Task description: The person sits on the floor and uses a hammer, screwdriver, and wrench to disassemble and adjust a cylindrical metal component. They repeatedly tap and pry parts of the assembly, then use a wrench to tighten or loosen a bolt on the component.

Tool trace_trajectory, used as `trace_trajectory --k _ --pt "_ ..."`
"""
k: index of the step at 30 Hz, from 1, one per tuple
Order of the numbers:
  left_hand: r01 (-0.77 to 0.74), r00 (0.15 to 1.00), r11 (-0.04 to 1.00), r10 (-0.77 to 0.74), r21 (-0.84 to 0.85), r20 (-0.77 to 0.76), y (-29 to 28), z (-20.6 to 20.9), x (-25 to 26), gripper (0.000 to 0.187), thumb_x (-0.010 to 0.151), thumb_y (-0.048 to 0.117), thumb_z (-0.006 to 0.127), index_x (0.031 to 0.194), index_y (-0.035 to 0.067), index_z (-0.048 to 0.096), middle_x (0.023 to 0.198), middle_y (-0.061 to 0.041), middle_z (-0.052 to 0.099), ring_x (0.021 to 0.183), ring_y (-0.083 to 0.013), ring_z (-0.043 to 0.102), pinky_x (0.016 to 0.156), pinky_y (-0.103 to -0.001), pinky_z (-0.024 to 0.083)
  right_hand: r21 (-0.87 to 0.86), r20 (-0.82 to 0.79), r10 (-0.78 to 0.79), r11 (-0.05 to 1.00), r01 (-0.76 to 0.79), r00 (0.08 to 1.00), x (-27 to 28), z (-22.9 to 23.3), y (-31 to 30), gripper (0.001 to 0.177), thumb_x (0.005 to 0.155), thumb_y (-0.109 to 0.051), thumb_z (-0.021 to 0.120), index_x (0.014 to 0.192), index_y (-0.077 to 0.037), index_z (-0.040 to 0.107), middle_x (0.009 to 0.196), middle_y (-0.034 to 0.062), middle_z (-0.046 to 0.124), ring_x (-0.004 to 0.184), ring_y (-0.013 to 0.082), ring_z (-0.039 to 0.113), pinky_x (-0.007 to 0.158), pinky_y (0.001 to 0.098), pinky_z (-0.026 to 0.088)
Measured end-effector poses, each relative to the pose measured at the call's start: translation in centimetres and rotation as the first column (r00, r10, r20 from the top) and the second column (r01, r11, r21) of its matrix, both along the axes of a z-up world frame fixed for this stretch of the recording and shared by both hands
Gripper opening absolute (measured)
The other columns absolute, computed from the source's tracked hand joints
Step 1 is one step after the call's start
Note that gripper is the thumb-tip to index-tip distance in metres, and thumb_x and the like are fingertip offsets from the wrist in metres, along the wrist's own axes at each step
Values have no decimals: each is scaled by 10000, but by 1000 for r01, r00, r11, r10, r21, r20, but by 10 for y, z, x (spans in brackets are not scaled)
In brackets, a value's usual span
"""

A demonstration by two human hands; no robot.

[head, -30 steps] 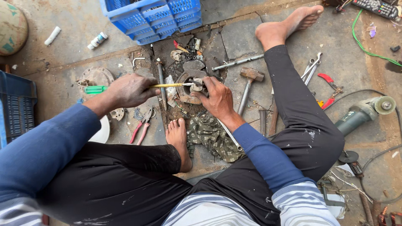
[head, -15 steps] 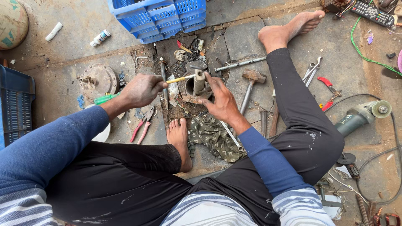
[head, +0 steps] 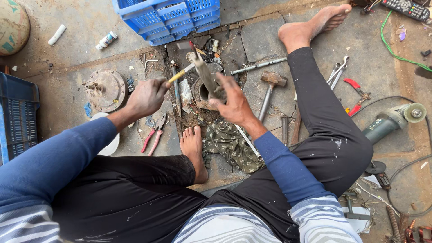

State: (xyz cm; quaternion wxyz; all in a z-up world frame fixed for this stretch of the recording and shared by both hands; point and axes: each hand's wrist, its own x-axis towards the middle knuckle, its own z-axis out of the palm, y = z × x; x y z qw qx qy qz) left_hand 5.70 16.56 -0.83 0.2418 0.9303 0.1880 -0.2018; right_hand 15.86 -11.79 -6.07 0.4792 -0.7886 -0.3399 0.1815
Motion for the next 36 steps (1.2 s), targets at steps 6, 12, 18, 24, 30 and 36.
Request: trace_trajectory --k 6,12,18,24,30,36 --pt "12 969 995 -37 104 243 13 -15 3 497 1145 385 386 1027 27 710 670 -166 659 531 -212 549 566 -422 484 161 89 -165 976 149 982 24 31 -2 606 1055 -263 627 1563 -47 376 1486 169 545 1224 277 639 950 401 622" --pt "37 997 995 -43 96 58 -9 7 9 507 1100 464 331 1072 87 669 660 -97 644 452 -201 510 435 -423 502 248 228 -202 958 143 953 40 62 5 526 1091 -266 590 1542 -59 416 1459 183 547 1266 287 623 1038 406 578" --pt "195 973 963 -214 184 86 -41 35 5 460 1104 475 370 992 111 629 637 -154 634 481 -332 593 477 -502 492 154 697 -127 988 26 706 29 77 23 473 1136 -208 522 1582 -107 406 1520 107 534 1409 309 551 1236 460 465" --pt "207 956 954 -244 218 160 -44 44 3 344 1073 422 467 1000 123 621 675 -191 670 594 -417 680 544 -545 523 14 762 -97 991 133 640 11 83 39 457 1064 -331 623 1391 -27 525 1256 112 547 1187 295 552 1060 476 432" --pt "233 917 938 -300 256 263 -42 39 2 204 979 323 578 1004 128 633 687 -199 688 623 -423 693 557 -551 526 116 814 -223 967 226 537 13 74 77 412 996 -427 713 992 -72 504 1045 109 517 1017 287 528 919 468 450" --pt "247 913 942 -305 229 269 -36 32 -2 255 1001 363 593 989 109 619 672 -209 680 627 -436 689 557 -549 528 249 742 -328 945 214 585 7 74 85 366 969 -286 787 854 -79 508 840 96 511 834 305 516 779 471 432"
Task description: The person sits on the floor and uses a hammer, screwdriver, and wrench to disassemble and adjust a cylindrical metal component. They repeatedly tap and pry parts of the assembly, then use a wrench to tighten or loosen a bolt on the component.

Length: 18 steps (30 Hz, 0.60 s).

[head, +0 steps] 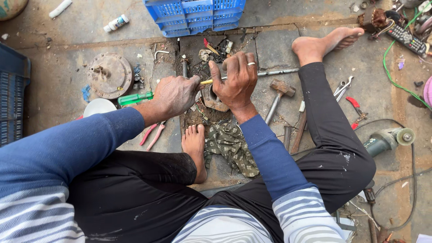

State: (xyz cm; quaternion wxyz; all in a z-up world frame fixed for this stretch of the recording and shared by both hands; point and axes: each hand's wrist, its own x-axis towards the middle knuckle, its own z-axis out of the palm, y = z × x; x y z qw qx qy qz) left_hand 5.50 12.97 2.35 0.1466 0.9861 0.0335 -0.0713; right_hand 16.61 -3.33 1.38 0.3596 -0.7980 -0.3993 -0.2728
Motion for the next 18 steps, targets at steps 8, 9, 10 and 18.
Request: trace_trajectory --k 8,9,10,18 --pt "44 998 999 -45 16 41 0 4 7 224 982 323 586 988 101 616 646 -199 675 578 -417 685 516 -523 526 76 -280 323 946 -315 904 12 16 -28 341 1057 -323 655 1266 -63 585 981 85 594 938 245 600 828 450 510" --pt "48 999 999 -48 11 16 0 5 8 231 1011 320 567 992 95 613 640 -194 674 567 -410 685 511 -516 527 187 -320 403 914 -360 857 17 13 -41 366 1094 -348 596 1317 -62 539 1088 114 578 1004 257 597 879 456 526" --pt "48 999 999 -48 3 -13 -1 6 8 241 1041 317 547 996 89 609 633 -190 673 556 -404 685 507 -509 528 298 -353 485 869 -395 800 19 5 -56 393 1132 -373 538 1368 -62 494 1194 144 561 1071 269 594 931 462 542" --pt "46 995 998 -42 41 -92 -7 17 17 291 1037 341 537 973 67 612 639 -193 679 549 -377 700 496 -502 536 -874 -482 -556 252 -416 677 -44 -152 -167 348 932 -331 639 1177 -93 701 1118 173 730 953 323 744 814 474 616"
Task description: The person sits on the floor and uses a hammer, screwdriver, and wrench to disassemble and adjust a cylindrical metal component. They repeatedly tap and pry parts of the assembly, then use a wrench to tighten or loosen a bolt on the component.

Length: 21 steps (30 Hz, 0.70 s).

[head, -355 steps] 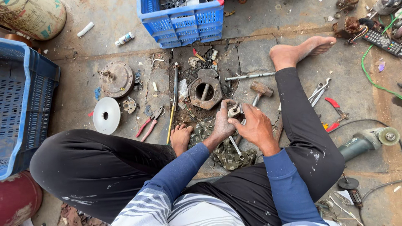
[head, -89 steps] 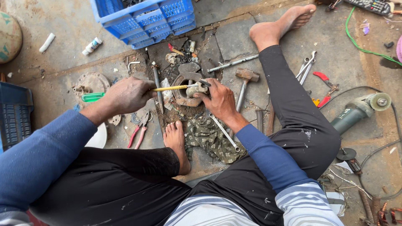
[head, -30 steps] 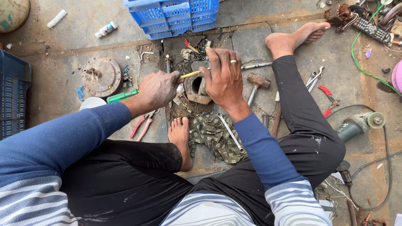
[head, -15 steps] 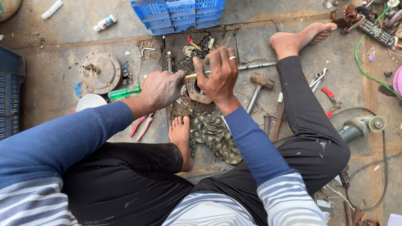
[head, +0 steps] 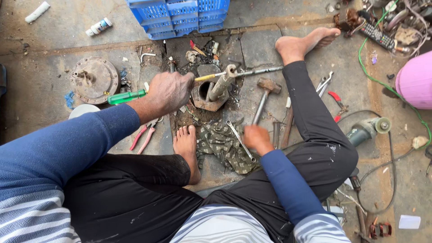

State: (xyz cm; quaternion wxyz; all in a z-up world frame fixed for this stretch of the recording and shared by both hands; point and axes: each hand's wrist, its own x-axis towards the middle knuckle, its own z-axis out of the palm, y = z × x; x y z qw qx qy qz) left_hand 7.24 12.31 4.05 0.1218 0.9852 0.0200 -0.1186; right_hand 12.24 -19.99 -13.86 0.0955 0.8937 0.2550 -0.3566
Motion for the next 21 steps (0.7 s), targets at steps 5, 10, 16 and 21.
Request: trace_trajectory --k 5,10,16,21 --pt "52 992 998 -54 18 116 -1 -1 1 240 992 282 569 926 64 647 665 -200 694 589 -387 708 527 -489 545 -21 -5 66 998 -66 998 -28 -56 -18 301 881 -255 695 1143 -127 771 1165 159 751 1036 329 736 884 441 598" --pt "38 993 998 -44 52 112 -3 -3 2 229 990 263 565 907 73 662 666 -203 702 598 -382 717 534 -494 548 -87 -128 -122 990 112 984 -22 -28 -5 380 870 -279 745 1217 -127 724 1208 172 705 1054 339 681 909 457 565" --pt "55 988 996 -66 77 138 -3 -8 5 192 947 233 576 905 74 675 695 -195 711 614 -363 721 522 -471 550 247 -152 -299 911 329 942 -16 26 -10 268 984 -146 612 1232 -52 580 1017 178 719 763 246 717 683 416 591" --pt "15 1000 994 -14 107 -16 -10 2 13 288 1032 272 515 907 65 671 686 -159 729 585 -303 738 518 -450 557 574 -256 -451 641 510 855 -18 103 -20 219 1046 -154 496 1249 -93 552 804 108 720 632 211 704 545 392 574"
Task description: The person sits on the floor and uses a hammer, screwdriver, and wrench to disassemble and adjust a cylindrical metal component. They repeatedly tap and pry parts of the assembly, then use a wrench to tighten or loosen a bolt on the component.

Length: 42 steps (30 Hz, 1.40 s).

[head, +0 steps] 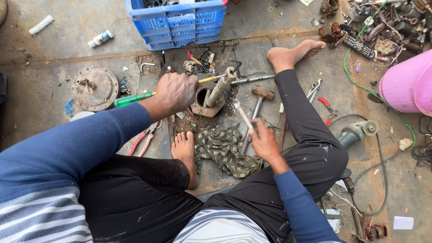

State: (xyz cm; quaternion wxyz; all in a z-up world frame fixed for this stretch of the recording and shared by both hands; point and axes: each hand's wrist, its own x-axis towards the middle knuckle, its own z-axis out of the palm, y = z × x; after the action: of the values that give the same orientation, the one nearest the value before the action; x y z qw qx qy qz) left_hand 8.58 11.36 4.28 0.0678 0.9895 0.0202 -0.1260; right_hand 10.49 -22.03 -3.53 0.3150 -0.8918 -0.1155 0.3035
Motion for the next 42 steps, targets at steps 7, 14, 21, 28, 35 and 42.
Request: trace_trajectory --k 7,14,21,28,35,42 --pt "47 996 998 -51 49 75 -8 3 12 244 949 273 595 869 89 734 735 -152 734 662 -309 739 562 -440 560 241 339 65 958 -154 938 15 101 29 366 1016 -57 484 1377 -98 530 794 74 732 635 179 720 581 372 583" --pt "97 993 993 -102 68 67 -15 -1 16 189 911 199 608 869 97 761 789 -146 753 698 -306 752 578 -439 574 118 668 112 960 -253 735 24 145 67 432 957 -3 573 1386 -56 565 888 162 725 810 341 729 748 471 555" --pt "121 990 990 -125 74 62 -22 -5 17 214 916 213 607 857 77 761 758 -144 750 667 -290 754 558 -421 576 100 632 124 966 -239 765 17 152 74 423 936 5 562 1357 -19 587 876 192 715 810 381 718 749 496 541" --pt "194 979 977 -199 91 45 -32 -6 12 220 911 220 623 837 77 773 769 -139 751 668 -264 746 571 -402 575 63 641 92 983 -172 762 12 148 75 384 938 5 577 1321 16 595 966 265 702 846 444 696 741 516 537" --pt "200 978 978 -203 61 44 -33 -2 10 219 900 236 646 841 67 772 746 -125 748 659 -260 744 559 -411 576 79 661 66 985 -157 748 -8 147 75 391 929 19 575 1318 52 582 1029 273 706 882 421 718 788 508 552" --pt "215 975 973 -219 89 42 -33 -2 11 200 891 225 657 833 72 773 739 -122 747 645 -252 744 532 -402 572 27 650 81 991 -130 755 -16 159 66 408 931 4 559 1337 49 572 1004 288 691 896 464 692 808 536 533"
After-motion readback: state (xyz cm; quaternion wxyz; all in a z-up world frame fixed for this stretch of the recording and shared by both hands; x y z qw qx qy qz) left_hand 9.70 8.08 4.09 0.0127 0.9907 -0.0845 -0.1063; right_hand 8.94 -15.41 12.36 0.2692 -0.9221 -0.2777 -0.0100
